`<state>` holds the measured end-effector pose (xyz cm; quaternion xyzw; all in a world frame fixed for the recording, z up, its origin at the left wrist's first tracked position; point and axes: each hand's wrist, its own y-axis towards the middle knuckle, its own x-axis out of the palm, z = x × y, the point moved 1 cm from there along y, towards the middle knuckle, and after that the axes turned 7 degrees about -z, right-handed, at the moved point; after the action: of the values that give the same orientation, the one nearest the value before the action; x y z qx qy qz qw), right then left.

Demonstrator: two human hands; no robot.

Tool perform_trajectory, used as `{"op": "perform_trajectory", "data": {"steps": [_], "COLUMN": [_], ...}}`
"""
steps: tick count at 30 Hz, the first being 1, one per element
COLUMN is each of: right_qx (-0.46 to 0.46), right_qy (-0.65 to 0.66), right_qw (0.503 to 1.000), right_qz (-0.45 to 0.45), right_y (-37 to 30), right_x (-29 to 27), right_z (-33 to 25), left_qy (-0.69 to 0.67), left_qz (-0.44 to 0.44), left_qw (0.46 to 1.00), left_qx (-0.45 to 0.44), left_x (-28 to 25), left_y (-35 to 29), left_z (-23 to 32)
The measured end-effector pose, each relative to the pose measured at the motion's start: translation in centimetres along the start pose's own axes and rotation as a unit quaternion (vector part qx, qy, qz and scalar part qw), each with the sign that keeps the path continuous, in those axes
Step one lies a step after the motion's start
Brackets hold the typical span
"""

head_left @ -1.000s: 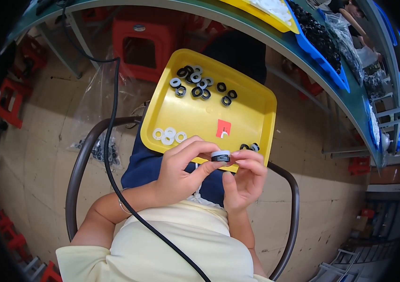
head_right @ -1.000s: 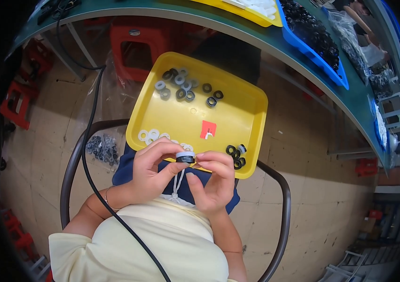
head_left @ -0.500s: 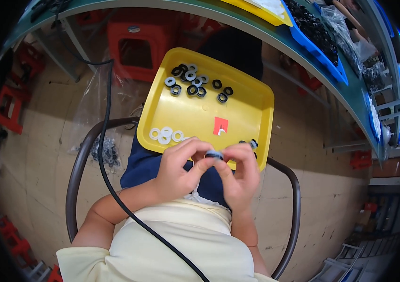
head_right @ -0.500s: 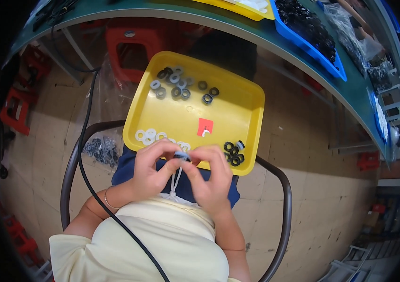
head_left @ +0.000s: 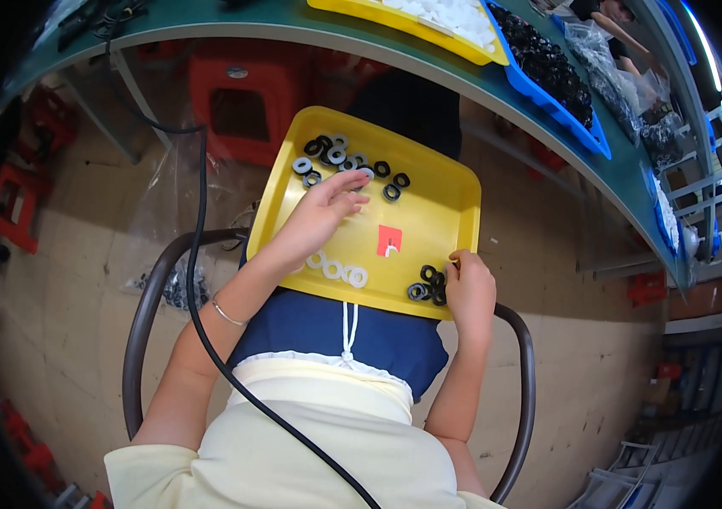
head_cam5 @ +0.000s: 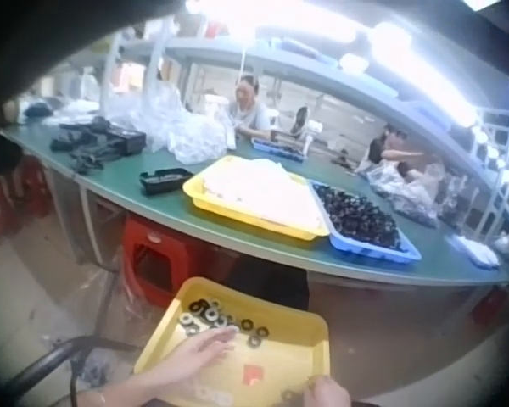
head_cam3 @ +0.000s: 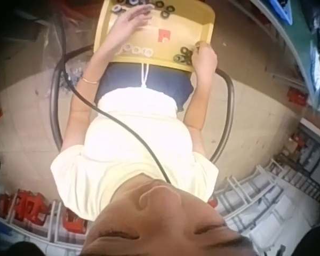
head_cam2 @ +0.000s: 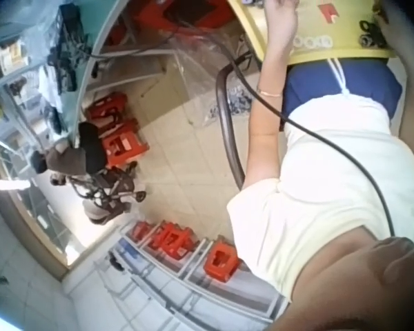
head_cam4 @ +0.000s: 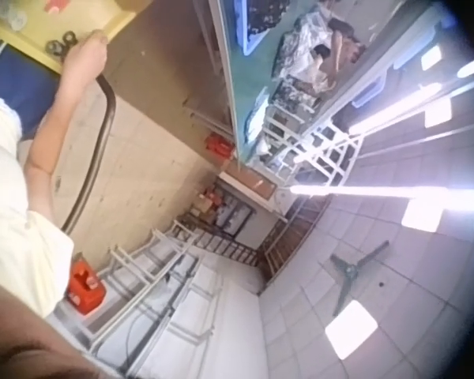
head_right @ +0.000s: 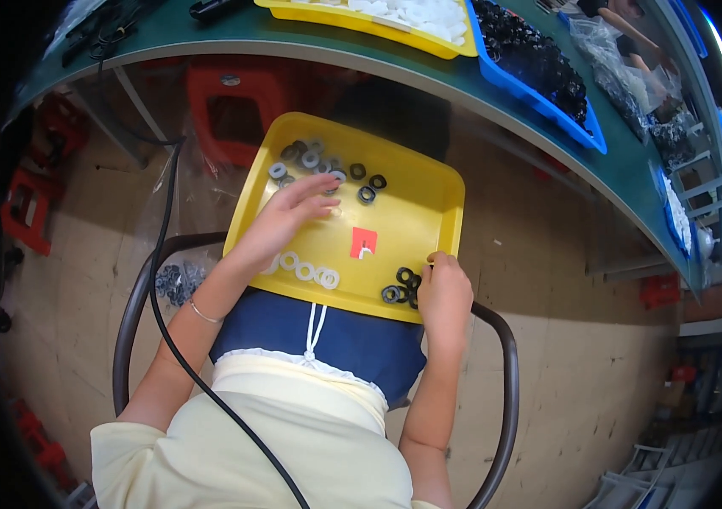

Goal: The person assembles small white and black plastic components by hand on a tray.

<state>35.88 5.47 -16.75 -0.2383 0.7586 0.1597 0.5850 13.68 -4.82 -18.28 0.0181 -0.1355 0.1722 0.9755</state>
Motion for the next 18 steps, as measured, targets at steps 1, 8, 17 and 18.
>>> {"op": "perform_trajectory", "data": {"steps": [1, 8, 17, 18], "right_qx": [-0.004, -0.063, -0.113, -0.098], "right_qy": [0.000, 0.132, 0.142, 0.119], "right_qw": [1.000, 0.983, 0.980, 0.987], "right_qz": [0.002, 0.114, 0.080, 0.035], "right_y": [0.3, 4.3, 4.8, 4.2], "right_x": [0.0, -0.4, -1.1, -0.9], "right_z": [-0.2, -1.7, -2.9, -2.3], "left_qy": [0.019, 0.255, 0.667, 0.652], "left_qz": [-0.001, 0.035, -0.014, -0.044], "left_qw": [1.000, 0.966, 0.737, 0.753], "left_qx": [0.009, 0.000, 0.106, 0.081], "left_x": [-0.2, -1.7, -1.7, -2.0], "left_y": [-0.2, -3.9, -5.9, -5.8], "left_z": [0.2, 0.4, 1.5, 1.3]}}
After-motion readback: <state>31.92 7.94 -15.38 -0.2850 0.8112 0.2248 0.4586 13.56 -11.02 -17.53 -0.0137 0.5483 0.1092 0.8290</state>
